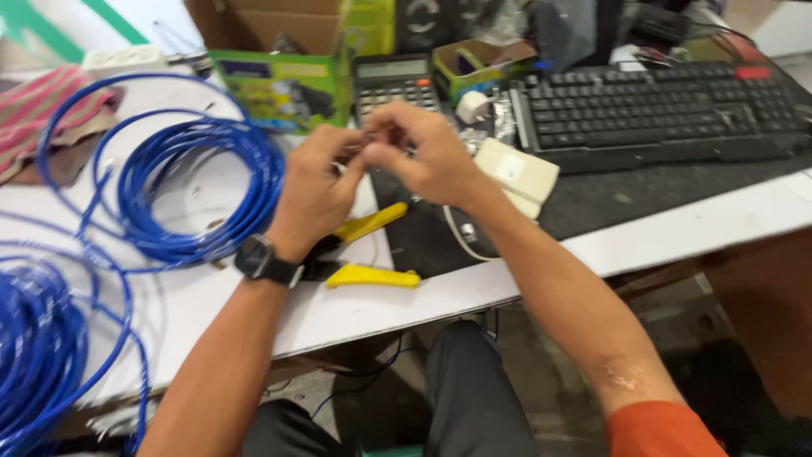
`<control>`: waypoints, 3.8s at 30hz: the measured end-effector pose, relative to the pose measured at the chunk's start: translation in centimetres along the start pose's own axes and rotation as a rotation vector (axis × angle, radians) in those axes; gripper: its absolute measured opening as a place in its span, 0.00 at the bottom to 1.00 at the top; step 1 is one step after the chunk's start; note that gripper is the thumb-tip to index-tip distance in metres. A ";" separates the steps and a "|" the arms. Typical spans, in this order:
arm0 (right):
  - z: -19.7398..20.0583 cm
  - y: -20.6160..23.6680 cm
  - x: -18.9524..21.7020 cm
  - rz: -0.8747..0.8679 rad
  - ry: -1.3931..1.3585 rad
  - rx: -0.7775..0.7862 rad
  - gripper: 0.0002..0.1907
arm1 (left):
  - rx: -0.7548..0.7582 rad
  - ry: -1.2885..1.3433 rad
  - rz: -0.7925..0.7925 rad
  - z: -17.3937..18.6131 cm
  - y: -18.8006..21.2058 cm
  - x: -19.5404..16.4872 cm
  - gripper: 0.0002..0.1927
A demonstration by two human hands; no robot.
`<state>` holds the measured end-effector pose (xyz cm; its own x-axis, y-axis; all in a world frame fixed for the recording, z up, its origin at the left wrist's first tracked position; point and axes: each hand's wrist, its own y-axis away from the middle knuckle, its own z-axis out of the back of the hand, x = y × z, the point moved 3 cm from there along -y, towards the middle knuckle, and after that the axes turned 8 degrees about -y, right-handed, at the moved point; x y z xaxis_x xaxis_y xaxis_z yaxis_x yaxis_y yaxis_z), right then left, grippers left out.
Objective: The person takes a blue network cable, uses a wire stripper to remove the outer jacket, separates and arranges the small inner wires, threads them into an RJ45 connector, and uses yellow-handled crimping pliers to crimp the connector onto the cable end, working on a cluttered workbench.
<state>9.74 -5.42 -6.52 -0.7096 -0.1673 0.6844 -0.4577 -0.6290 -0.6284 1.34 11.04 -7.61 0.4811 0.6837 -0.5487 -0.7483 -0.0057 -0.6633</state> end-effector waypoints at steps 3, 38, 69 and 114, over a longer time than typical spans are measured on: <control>-0.1 0.1 0.0 0.012 -0.043 0.002 0.13 | -0.036 -0.009 -0.032 0.1 -0.1 -0.4 0.06; -2.7 0.1 1.1 0.124 0.158 -0.132 0.16 | -0.021 0.571 0.268 0.1 0.1 4.2 0.04; -3.4 -0.2 -0.1 -0.082 0.120 -0.241 0.08 | -0.160 0.766 0.217 1.0 -0.1 3.2 0.05; -2.3 -0.5 0.5 -0.069 -0.057 -0.118 0.12 | -0.070 0.202 -0.032 3.5 -1.0 1.0 0.05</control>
<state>8.34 -3.49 -6.72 -0.6445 -0.1717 0.7451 -0.5666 -0.5470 -0.6162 1.01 14.27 -5.74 0.5909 0.5243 -0.6131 -0.7011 -0.0422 -0.7118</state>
